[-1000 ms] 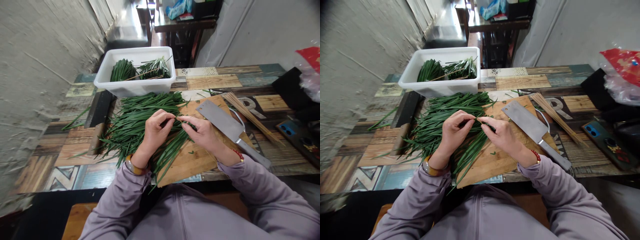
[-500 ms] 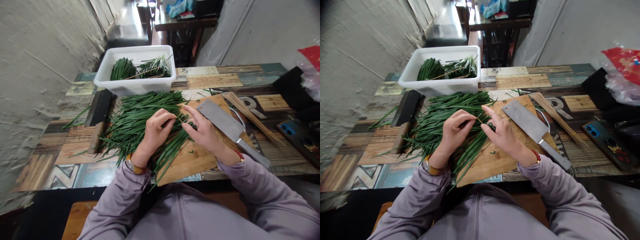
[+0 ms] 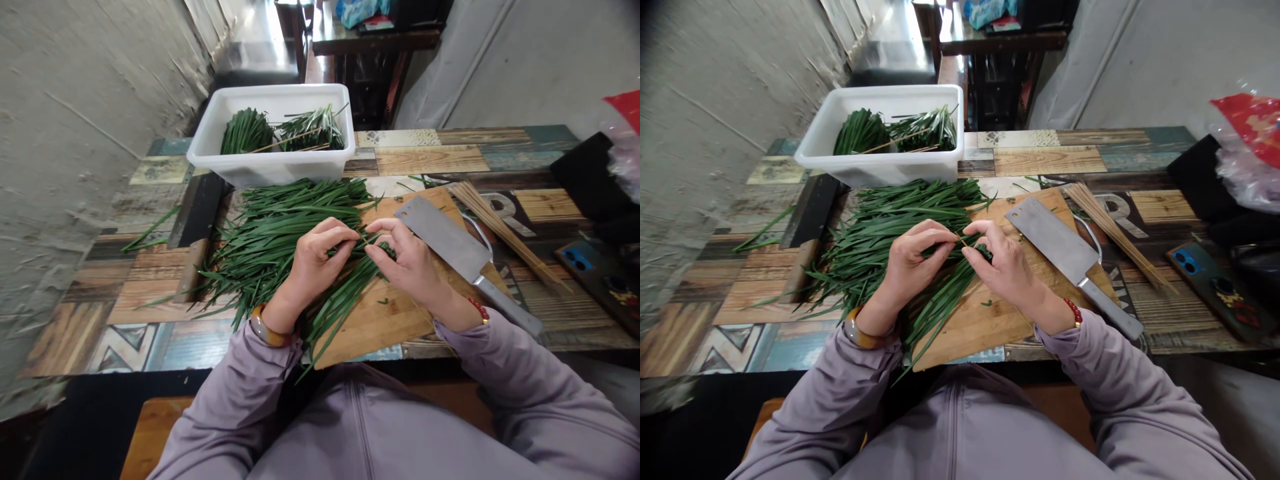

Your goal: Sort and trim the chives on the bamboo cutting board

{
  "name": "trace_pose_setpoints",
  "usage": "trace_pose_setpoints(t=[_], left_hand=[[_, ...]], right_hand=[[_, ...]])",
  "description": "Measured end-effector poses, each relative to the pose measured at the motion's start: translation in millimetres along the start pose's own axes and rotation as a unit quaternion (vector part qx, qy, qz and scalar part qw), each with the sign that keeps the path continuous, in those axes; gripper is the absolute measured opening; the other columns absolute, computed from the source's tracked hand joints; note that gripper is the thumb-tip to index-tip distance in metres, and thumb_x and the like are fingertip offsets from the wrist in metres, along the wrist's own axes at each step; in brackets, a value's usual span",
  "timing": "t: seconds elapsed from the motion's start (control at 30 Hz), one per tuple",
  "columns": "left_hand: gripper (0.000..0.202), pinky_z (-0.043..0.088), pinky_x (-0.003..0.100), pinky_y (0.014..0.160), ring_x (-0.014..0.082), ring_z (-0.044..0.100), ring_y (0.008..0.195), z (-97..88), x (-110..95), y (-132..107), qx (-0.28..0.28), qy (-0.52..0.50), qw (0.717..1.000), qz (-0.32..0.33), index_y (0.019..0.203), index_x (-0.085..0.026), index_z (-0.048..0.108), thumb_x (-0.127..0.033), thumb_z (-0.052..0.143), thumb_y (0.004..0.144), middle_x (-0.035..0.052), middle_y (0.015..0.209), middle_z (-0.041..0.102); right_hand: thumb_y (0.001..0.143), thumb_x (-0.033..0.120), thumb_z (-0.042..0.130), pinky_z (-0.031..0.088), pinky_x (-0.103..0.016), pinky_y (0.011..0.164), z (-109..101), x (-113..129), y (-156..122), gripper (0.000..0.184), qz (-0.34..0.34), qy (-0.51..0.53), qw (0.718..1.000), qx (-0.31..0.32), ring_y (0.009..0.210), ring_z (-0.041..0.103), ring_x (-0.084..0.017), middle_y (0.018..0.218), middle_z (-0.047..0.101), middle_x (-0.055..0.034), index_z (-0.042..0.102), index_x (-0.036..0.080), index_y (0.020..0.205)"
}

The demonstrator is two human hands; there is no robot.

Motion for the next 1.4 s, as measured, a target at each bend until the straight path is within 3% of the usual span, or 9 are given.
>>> trace_pose_setpoints(t=[0.3,0.53,0.8,0.97,1.07,1.23,1.3,1.4], left_hand=[[0.017,0.052,0.023,0.073,0.0125,0.067,0.081,15.0,-4.8,-2.9,0.090,-0.048,0.995,-0.008,0.091,-0.017,0.073,-0.014,0.057,0.093,0.0051,0.089,0.072],[0.016,0.049,0.027,0.073,0.0148,0.065,0.078,-12.4,24.9,0.5,0.005,0.025,0.993,-0.114,0.094,-0.017,0.074,-0.018,0.058,0.093,0.0041,0.085,0.072],[0.010,0.046,0.033,0.078,0.0195,0.061,0.085,13.4,27.6,-5.3,0.138,0.142,0.980,-0.025,0.093,-0.018,0.074,-0.020,0.066,0.088,0.0065,0.090,0.069],[0.008,0.044,0.036,0.079,0.0212,0.059,0.087,25.3,24.7,-7.9,0.161,0.172,0.972,-0.009,0.088,-0.018,0.074,-0.019,0.066,0.087,0.0080,0.091,0.066],[0.012,0.044,0.035,0.081,0.0199,0.059,0.086,24.6,21.1,-5.9,0.142,0.145,0.979,-0.017,0.080,-0.018,0.071,-0.014,0.061,0.087,0.0069,0.089,0.066],[0.010,0.046,0.028,0.071,0.0145,0.058,0.075,1.0,31.5,-0.8,0.026,0.007,0.993,-0.115,0.075,-0.017,0.063,-0.011,0.059,0.082,0.0033,0.080,0.065],[0.006,0.047,0.026,0.067,0.0132,0.060,0.071,-3.8,39.0,-2.4,-0.004,-0.062,0.984,-0.167,0.077,-0.017,0.061,-0.013,0.058,0.081,0.0029,0.079,0.067],[0.002,0.048,0.023,0.060,0.0121,0.063,0.065,1.2,46.7,-7.0,-0.005,-0.163,0.958,-0.235,0.081,-0.017,0.058,-0.016,0.059,0.080,0.0007,0.072,0.066]], right_hand=[[0.091,0.029,0.060,0.040,-0.026,0.056,-3.7,-0.7,1.3,0.008,-0.009,-0.029,0.999,-0.017,0.059,0.051,-0.012,0.074,0.060,0.0024,0.055,0.024,0.095],[0.089,0.028,0.062,0.040,-0.025,0.057,-4.5,-2.2,-1.5,0.008,0.006,-0.025,1.000,-0.014,0.058,0.053,-0.011,0.072,0.060,0.0029,0.056,0.023,0.089],[0.091,0.034,0.061,0.044,-0.028,0.058,-2.3,-6.0,-2.6,0.013,0.015,-0.061,0.998,0.001,0.061,0.058,-0.015,0.071,0.065,0.0003,0.065,0.023,0.097],[0.090,0.031,0.061,0.047,-0.029,0.060,0.5,-2.4,-2.3,0.011,-0.001,-0.064,0.998,0.008,0.063,0.062,-0.016,0.075,0.069,-0.0004,0.066,0.024,0.096],[0.090,0.030,0.061,0.047,-0.029,0.061,0.0,-0.9,-2.2,0.010,-0.004,-0.063,0.998,0.004,0.064,0.063,-0.016,0.076,0.070,-0.0004,0.066,0.023,0.095],[0.091,0.030,0.060,0.048,-0.028,0.061,-1.3,-0.3,-1.5,0.011,0.002,-0.061,0.998,0.004,0.064,0.063,-0.016,0.073,0.069,0.0002,0.066,0.023,0.095],[0.091,0.030,0.060,0.048,-0.028,0.060,-1.0,-1.0,-1.2,0.012,0.009,-0.060,0.998,0.010,0.063,0.063,-0.016,0.072,0.068,0.0003,0.067,0.023,0.096],[0.092,0.031,0.059,0.048,-0.028,0.058,-0.6,-2.2,-1.1,0.015,0.015,-0.054,0.998,0.015,0.061,0.064,-0.016,0.071,0.069,0.0001,0.068,0.022,0.100]])
Point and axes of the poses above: each hand's wrist, its own y-axis towards the middle knuckle, its own z-axis out of the palm, x = y × z, the point moved 9 cm from there along y, towards the middle knuckle
